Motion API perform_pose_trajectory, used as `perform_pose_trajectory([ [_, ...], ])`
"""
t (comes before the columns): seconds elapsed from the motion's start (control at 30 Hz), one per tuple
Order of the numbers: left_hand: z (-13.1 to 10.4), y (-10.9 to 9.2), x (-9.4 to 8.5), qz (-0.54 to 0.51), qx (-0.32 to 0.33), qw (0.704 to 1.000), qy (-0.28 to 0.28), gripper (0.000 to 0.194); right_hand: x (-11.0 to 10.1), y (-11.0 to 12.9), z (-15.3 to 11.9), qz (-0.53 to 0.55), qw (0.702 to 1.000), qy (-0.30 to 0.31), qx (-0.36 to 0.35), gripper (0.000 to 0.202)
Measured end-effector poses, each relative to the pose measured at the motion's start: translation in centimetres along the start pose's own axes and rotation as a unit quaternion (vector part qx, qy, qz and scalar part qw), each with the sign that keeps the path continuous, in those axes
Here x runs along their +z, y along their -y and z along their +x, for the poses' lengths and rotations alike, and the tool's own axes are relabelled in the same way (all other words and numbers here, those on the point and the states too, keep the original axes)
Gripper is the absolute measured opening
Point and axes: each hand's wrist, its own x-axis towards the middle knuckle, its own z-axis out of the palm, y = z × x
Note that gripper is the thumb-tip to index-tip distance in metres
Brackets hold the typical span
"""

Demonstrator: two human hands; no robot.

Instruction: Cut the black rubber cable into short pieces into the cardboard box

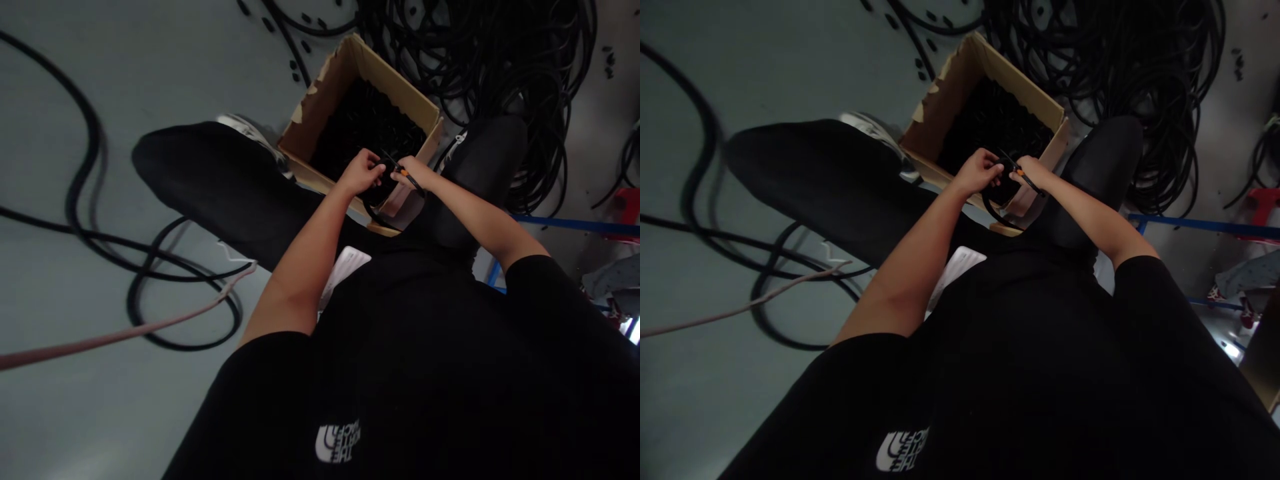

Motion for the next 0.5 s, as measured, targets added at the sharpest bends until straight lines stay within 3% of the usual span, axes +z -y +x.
perform_pose_trajectory([
  [0.1,-0.38,-0.55,-0.36,0.01,0.03,0.999,-0.004,0.051,-0.01,0.04,-0.11,0.065,0.998,0.008,0.022,0.026],
  [0.23,-0.6,-0.89,-0.82,0.014,0.057,0.998,0.03,0.054,-0.05,0.28,-0.1,0.121,0.992,0.02,0.027,0.025],
  [0.5,-0.34,-1.11,-0.63,0.048,0.005,0.999,0.02,0.041,-0.77,0.57,-0.49,0.1,0.994,0.034,0.02,0.033],
])
